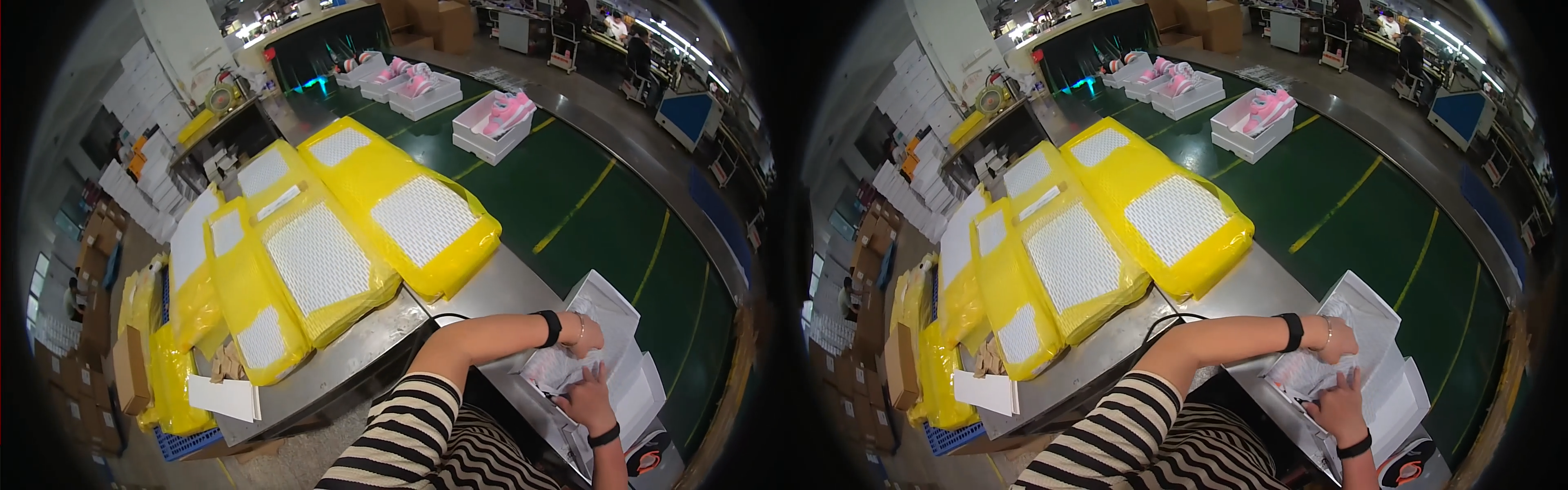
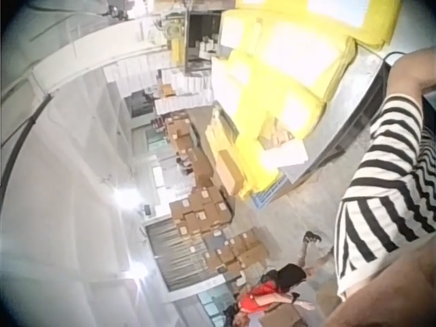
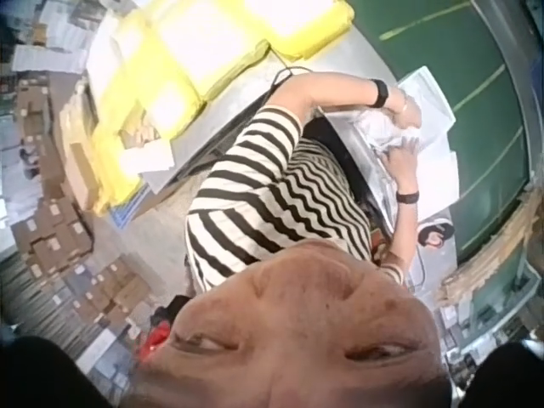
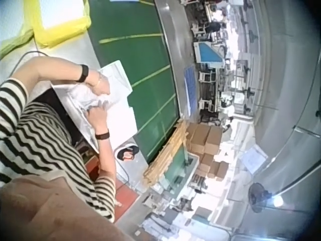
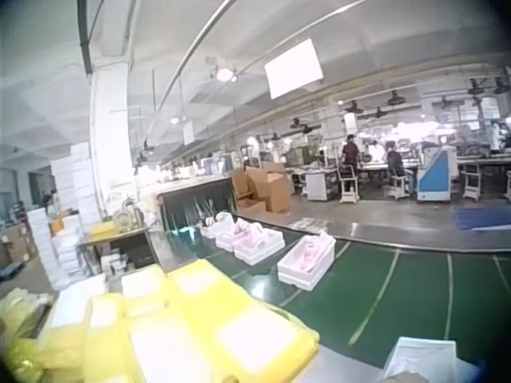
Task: The recorder is packing finished shoes into white boxes with tissue paper at a factory workstation.
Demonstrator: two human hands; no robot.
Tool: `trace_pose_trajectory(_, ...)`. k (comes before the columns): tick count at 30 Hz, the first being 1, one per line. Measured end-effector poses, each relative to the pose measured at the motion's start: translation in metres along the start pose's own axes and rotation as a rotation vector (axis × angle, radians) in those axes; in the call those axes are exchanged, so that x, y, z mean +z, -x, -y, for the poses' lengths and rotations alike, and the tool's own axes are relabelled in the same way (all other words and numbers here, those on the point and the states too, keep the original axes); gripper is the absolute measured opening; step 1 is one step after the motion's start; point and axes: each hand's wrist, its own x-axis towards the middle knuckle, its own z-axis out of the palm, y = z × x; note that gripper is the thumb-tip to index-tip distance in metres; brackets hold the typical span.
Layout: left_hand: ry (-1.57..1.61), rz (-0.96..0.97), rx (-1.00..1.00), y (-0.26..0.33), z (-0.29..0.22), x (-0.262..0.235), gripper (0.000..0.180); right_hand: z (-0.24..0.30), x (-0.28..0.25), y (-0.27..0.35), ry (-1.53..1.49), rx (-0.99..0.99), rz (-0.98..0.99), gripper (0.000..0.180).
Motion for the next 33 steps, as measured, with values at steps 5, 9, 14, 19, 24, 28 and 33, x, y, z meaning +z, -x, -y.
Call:
trace_pose_trajectory(5,-0.266,0.11,0.179,0.006,-0.005,0.02,0.032,0.001,-0.01,0.004,-0.111,-0.017,-0.038,0.022)
trace_pose_trajectory(9,-0.273,0.115,0.153,0.034,-0.026,-0.025,0.036,-0.016,-0.035,0.058,-0.543,0.34,-0.428,0.033)
trace_pose_trajectory(14,-0.38,0.32,0.312,0.03,-0.04,0.001,0.036,-0.068,0.038,0.161,-0.041,1.136,-0.975,0.056)
trace_pose_trajectory(19,-0.409,0.394,0.319,0.022,-0.053,-0.013,0.037,-0.079,0.092,0.229,-0.191,1.341,-0.873,0.061)
trace_pose_trajectory(24,-0.208,0.398,0.204,0.035,-0.059,-0.057,0.038,-0.073,0.095,0.253,-0.152,1.355,-1.057,0.051)
trace_pose_trajectory(28,-0.088,0.039,0.157,0.05,-0.07,-0.069,0.036,-0.065,0.077,0.262,-0.462,1.184,-1.071,0.035)
trace_pose_trajectory(33,-0.191,-0.389,0.349,0.046,-0.126,-0.088,0.035,-0.023,-0.052,0.209,-0.308,1.025,-0.989,0.034)
